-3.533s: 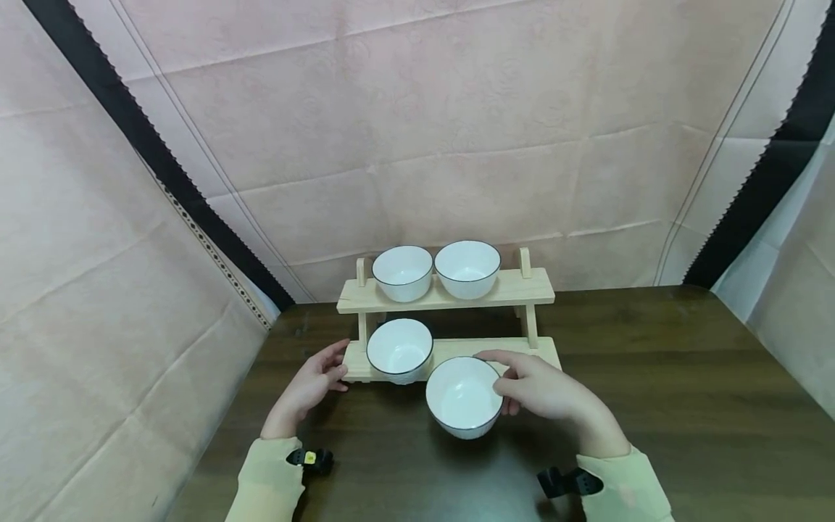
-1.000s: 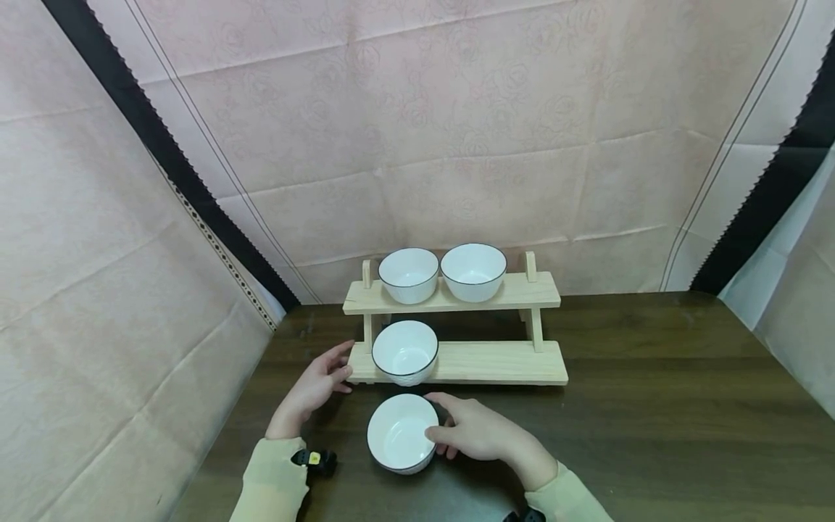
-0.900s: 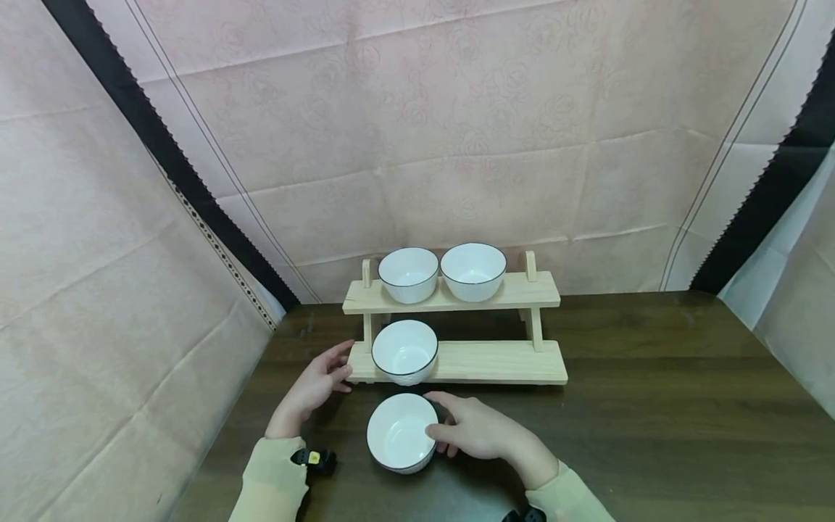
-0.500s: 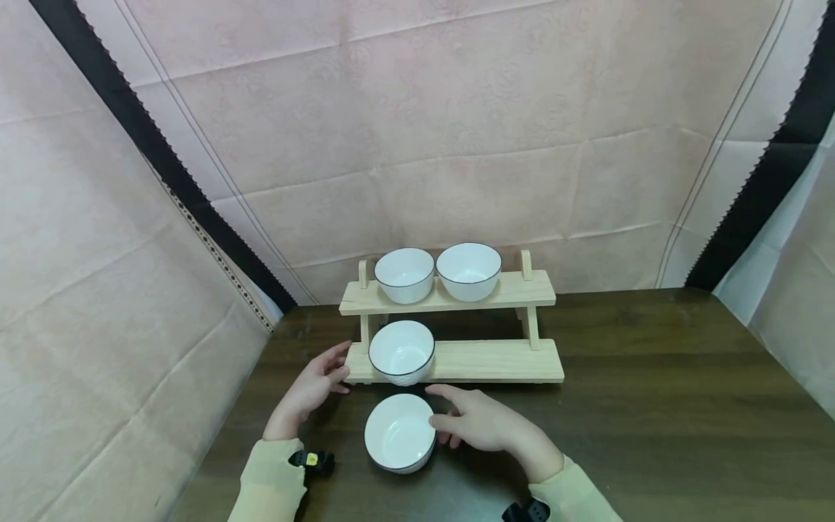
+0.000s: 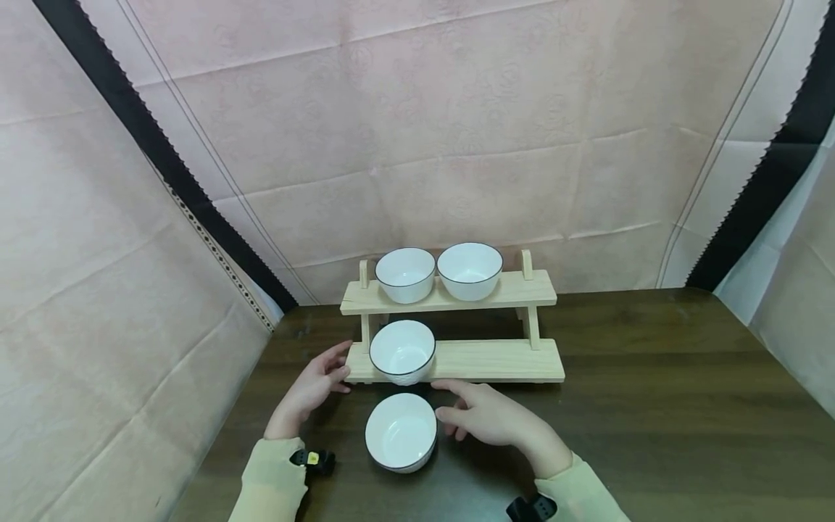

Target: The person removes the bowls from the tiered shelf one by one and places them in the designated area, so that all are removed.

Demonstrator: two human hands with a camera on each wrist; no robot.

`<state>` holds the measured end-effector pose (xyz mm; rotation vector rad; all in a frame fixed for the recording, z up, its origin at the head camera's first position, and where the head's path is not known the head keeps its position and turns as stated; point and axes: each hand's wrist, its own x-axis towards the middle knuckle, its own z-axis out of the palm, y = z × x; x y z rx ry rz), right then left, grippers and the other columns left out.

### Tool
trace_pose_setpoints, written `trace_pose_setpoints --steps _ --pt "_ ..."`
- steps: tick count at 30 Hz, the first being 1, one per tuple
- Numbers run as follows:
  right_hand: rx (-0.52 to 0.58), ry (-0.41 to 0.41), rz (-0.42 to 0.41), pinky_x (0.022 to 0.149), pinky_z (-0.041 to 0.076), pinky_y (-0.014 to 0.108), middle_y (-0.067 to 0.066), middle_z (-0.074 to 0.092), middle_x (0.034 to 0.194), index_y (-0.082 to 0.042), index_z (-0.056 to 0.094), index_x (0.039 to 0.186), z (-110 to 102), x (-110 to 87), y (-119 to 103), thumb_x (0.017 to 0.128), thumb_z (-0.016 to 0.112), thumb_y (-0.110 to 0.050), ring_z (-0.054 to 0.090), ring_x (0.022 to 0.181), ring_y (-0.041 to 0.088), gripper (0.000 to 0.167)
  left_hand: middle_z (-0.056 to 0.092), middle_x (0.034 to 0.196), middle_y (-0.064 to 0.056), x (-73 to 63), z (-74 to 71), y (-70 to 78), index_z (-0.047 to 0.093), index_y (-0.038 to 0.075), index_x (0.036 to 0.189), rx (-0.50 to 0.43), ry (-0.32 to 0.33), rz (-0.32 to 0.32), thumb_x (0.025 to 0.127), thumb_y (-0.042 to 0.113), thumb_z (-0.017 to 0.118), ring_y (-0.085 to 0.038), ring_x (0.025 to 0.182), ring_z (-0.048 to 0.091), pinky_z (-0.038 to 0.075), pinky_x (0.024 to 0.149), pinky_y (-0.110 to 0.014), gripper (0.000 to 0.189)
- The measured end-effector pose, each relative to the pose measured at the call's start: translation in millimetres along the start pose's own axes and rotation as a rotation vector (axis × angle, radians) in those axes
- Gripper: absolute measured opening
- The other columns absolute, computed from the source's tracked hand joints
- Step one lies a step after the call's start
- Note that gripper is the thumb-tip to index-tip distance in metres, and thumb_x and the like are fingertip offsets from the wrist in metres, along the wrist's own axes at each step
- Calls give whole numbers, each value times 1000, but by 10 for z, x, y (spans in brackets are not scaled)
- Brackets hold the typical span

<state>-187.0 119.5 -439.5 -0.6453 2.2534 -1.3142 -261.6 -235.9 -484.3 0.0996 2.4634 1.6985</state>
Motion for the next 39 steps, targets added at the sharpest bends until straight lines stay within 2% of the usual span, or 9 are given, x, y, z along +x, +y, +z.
trace_pose_setpoints --steps 10,15,18,25,32,36,39 --pt "-73 32 -69 78 53 41 4 72 91 -13 52 144 -235 -134 -58 103 57 -34 69 85 25 46 58 127 -17 2 3 33 40 15 154 10 5 -4 104 8 52 -25 100 63 59 80 -40 52" --pt "-35 60 -75 82 54 47 6 71 93 -7 55 140 -380 -150 -76 104 56 -29 69 87 30 42 58 126 -17 4 19 56 38 13 155 11 -7 5 104 8 52 -25 100 63 59 80 -40 53" --pt "-6 89 -65 81 55 47 9 70 95 -4 56 137 -443 -126 -114 104 57 -27 69 88 30 40 58 126 -17 10 25 56 38 13 155 10 -11 5 105 8 52 -25 101 63 59 81 -40 52" --pt "22 201 -47 79 55 44 11 70 98 -7 55 138 -490 29 -187 103 59 -32 69 88 29 44 58 127 -16 11 15 31 39 15 155 10 -3 -14 105 9 52 -26 101 63 58 82 -41 52" --pt "81 310 5 77 56 40 10 72 98 -11 54 140 -445 268 -186 101 62 -34 72 85 26 46 59 126 -16 1 9 11 39 13 155 7 -2 -3 105 8 52 -25 100 63 58 80 -41 52" --pt "101 366 27 75 55 39 9 73 95 -13 51 143 -390 375 -221 99 65 -38 72 82 27 53 59 125 -16 -8 6 11 39 13 155 12 2 0 105 8 52 -25 99 64 59 80 -40 52" --pt "76 390 48 74 54 38 8 72 94 -14 49 145 -345 441 -238 96 67 -43 71 79 24 60 59 125 -16 -12 1 2 39 14 155 17 5 -4 105 9 52 -25 99 64 59 80 -40 52"
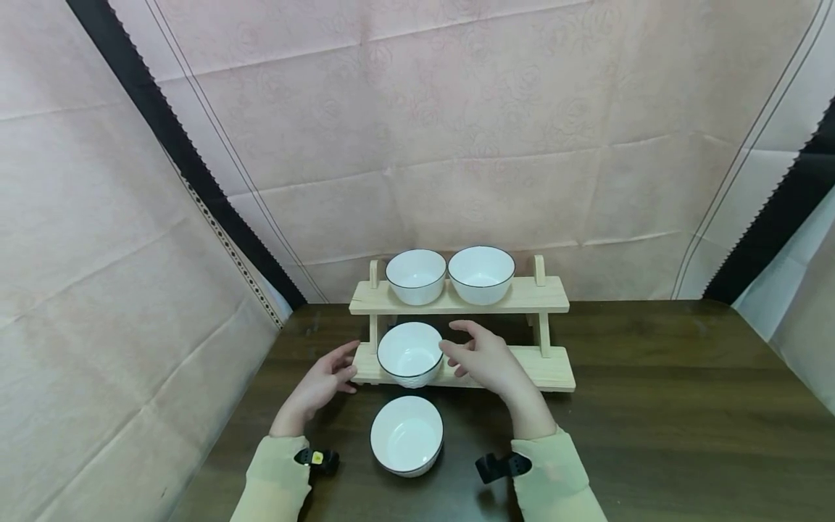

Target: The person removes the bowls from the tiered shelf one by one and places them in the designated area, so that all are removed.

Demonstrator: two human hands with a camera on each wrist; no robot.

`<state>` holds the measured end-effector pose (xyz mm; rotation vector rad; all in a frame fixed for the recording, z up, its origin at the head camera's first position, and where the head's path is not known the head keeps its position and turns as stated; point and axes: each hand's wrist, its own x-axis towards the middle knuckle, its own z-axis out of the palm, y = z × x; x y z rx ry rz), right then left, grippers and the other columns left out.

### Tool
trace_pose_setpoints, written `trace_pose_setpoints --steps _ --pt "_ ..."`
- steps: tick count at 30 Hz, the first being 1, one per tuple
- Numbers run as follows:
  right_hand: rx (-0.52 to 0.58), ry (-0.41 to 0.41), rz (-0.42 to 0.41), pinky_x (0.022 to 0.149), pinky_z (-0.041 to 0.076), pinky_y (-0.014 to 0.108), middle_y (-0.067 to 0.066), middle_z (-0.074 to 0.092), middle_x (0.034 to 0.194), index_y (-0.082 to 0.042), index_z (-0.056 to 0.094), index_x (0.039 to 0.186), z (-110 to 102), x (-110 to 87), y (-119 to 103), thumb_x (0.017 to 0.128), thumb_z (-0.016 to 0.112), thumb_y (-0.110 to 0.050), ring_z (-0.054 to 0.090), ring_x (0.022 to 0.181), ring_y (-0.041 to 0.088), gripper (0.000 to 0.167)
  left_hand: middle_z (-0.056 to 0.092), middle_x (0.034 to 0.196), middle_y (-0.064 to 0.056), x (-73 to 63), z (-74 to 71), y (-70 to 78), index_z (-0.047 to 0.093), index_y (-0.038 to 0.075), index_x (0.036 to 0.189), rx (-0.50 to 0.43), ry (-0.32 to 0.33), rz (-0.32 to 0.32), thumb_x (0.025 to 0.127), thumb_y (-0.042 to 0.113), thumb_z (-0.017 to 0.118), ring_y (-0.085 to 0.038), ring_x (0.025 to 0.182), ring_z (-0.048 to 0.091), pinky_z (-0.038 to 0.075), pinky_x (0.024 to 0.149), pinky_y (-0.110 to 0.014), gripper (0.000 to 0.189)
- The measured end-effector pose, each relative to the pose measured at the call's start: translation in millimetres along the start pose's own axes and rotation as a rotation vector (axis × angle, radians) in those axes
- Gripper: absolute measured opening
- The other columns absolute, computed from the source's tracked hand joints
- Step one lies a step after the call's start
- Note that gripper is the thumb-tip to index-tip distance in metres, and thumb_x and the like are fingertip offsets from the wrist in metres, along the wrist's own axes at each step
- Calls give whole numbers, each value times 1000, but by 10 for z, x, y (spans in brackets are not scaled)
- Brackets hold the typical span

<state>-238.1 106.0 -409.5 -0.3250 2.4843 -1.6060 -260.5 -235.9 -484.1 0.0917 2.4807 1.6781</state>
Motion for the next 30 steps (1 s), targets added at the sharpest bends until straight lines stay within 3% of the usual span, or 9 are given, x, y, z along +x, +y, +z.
trace_pose_setpoints --steps 8,14,30 --pt "-36 9 -1 76 57 40 8 73 97 -14 44 150 154 66 35 93 71 -44 70 79 21 70 58 127 -16 0 -6 -25 39 15 155 -5 2 -2 105 10 52 -25 101 63 59 81 -41 52" --pt "-47 13 -19 74 58 38 7 72 89 -13 42 151 232 75 51 94 70 -41 70 78 20 69 59 124 -16 -13 0 -14 39 15 155 -13 -2 1 105 9 52 -25 100 63 59 80 -40 52" --pt "26 -26 -2 73 57 36 7 72 83 -10 38 153 340 122 122 96 69 -35 69 72 22 69 58 127 -16 13 -8 -8 39 16 155 -10 -10 -4 105 10 52 -26 101 63 58 82 -40 52"
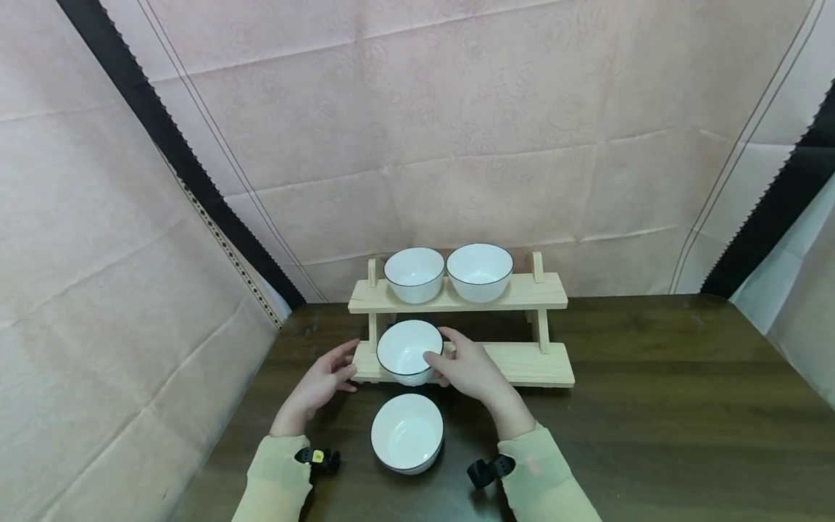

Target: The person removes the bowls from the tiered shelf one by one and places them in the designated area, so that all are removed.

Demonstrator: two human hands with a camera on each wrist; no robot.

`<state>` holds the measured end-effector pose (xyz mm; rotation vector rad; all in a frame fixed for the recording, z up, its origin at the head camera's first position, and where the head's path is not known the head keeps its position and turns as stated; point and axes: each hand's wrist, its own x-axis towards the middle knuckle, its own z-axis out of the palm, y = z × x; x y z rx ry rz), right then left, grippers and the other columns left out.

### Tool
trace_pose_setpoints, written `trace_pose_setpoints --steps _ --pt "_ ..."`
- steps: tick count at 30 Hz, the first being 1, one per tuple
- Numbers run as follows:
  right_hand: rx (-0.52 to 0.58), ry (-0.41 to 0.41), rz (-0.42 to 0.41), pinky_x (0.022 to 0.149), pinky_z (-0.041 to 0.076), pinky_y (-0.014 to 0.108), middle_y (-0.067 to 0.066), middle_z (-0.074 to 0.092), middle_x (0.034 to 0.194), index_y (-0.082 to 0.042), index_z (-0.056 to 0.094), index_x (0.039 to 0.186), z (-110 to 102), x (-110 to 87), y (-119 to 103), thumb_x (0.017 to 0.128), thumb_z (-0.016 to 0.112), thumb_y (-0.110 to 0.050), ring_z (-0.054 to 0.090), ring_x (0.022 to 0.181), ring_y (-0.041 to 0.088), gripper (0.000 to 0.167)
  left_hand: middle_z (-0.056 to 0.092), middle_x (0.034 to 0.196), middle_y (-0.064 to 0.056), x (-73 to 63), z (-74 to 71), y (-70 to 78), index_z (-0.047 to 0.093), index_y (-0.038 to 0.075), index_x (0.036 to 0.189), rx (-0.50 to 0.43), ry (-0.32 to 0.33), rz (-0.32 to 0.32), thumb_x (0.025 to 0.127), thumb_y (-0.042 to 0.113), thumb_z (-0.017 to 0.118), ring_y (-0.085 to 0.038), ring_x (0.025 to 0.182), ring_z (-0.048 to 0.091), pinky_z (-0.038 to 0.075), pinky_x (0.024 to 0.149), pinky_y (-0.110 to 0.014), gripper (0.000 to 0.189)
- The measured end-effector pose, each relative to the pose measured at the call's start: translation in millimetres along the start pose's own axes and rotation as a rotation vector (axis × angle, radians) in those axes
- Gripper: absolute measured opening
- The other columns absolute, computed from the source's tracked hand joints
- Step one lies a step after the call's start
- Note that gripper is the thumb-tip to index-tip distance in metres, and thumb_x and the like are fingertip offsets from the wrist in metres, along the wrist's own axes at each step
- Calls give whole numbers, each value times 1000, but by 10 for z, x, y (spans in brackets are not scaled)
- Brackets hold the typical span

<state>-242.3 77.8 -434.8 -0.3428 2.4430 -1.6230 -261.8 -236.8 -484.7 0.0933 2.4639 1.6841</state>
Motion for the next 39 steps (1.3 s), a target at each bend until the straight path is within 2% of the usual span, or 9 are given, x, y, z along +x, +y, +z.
trace_pose_setpoints --steps 15,39 --pt "17 2 -2 73 57 39 7 72 81 -8 37 153 2 -15 -28 98 66 -29 68 71 23 65 58 128 -17 9 8 20 38 14 155 13 3 2 105 11 52 -26 101 64 59 81 -39 52" --pt "37 -8 12 66 53 35 8 71 81 -11 34 155 35 8 21 100 63 -30 68 69 23 64 58 128 -16 -14 -5 20 38 15 155 1 -6 -3 105 12 52 -26 102 63 58 82 -42 52"
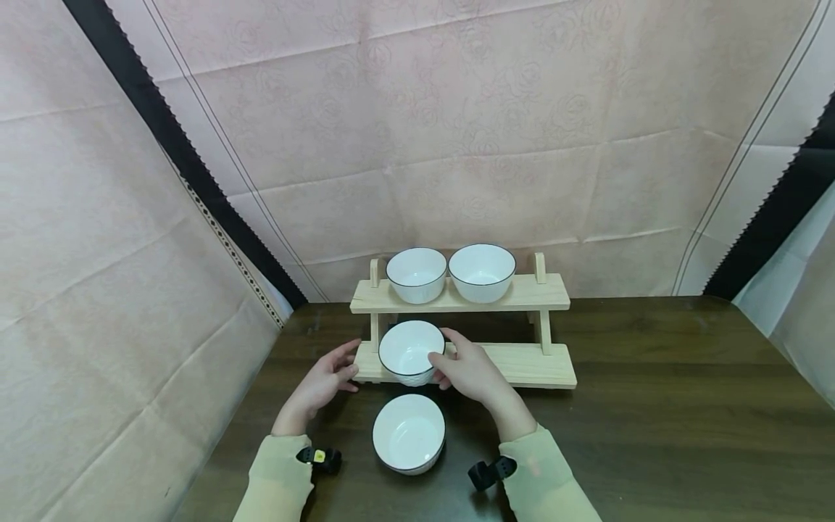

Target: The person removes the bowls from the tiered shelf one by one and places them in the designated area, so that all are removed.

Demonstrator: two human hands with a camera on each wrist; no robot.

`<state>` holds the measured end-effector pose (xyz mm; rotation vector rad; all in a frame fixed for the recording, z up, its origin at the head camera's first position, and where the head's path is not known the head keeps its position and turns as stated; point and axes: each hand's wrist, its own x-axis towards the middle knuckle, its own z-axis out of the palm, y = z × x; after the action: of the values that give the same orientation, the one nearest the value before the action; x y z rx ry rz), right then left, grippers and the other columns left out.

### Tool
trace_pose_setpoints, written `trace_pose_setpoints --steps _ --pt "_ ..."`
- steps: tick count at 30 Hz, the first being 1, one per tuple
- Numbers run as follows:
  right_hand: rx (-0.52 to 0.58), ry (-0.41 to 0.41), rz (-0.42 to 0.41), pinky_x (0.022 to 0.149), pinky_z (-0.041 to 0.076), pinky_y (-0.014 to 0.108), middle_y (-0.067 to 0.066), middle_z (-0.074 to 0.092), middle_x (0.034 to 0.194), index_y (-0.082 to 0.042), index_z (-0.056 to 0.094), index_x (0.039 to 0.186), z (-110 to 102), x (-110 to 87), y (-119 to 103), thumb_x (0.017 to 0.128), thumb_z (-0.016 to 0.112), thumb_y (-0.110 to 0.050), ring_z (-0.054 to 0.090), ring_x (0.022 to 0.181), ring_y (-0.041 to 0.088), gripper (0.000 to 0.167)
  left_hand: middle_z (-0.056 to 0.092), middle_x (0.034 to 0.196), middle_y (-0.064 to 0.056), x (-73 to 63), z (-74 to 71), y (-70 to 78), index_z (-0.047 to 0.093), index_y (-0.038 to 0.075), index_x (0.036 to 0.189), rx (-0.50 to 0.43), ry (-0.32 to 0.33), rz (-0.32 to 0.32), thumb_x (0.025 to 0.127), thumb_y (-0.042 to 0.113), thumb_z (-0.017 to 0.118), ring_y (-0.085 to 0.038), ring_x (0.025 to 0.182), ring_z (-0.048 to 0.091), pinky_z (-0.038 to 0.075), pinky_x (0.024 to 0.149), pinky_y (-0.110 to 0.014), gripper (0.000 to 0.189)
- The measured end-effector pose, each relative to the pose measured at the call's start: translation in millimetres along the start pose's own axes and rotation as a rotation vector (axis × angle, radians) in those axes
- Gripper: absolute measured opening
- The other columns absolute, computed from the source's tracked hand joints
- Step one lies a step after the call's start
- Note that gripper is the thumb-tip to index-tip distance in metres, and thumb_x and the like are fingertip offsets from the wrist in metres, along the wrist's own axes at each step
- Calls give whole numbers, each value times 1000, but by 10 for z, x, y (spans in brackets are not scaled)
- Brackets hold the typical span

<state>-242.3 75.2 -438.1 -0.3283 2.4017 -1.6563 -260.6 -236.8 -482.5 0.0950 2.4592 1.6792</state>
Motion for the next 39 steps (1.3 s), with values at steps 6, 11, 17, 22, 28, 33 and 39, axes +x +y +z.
trace_pose_setpoints --steps 6,11,17,22,28,33,39 --pt "15 15 -2 70 57 41 9 71 81 -11 36 154 14 -8 -41 100 63 -26 68 70 24 62 58 129 -16 -2 -7 6 39 16 155 5 7 2 105 12 52 -25 102 64 58 82 -41 52" --pt "39 39 1 73 58 45 10 70 80 -10 38 153 34 -18 -62 100 61 -21 68 69 24 59 58 129 -16 -5 -10 1 39 16 155 6 9 0 105 12 52 -25 102 64 58 82 -41 51" --pt "72 61 12 73 58 43 11 70 79 -7 37 152 51 -24 -70 99 59 -17 68 69 25 59 58 128 -16 -9 -13 2 39 16 155 1 4 0 105 11 52 -25 102 63 58 82 -41 52" --pt "86 76 13 70 59 37 11 70 79 -6 38 151 61 -7 -66 98 58 -15 68 68 25 57 58 127 -16 -8 -23 12 39 15 155 1 9 2 105 11 52 -26 101 64 58 82 -41 52" --pt "98 80 7 68 59 36 12 70 79 -4 39 151 52 2 -66 98 56 -12 68 68 25 56 58 126 -16 -13 -29 13 39 16 155 -2 11 1 105 11 53 -25 100 64 58 82 -40 52" --pt "116 76 5 68 59 37 12 70 80 -4 40 150 36 -2 -42 97 55 -11 68 68 26 56 58 124 -15 -21 -26 2 39 16 155 1 7 6 105 11 53 -25 99 63 58 81 -40 52" --pt "150 47 -9 68 59 36 14 69 81 -5 40 150 -33 -39 -39 98 54 -10 67 70 25 54 58 124 -16 -19 -14 -8 38 14 155 1 -7 24 105 9 52 -25 100 63 58 81 -40 53"
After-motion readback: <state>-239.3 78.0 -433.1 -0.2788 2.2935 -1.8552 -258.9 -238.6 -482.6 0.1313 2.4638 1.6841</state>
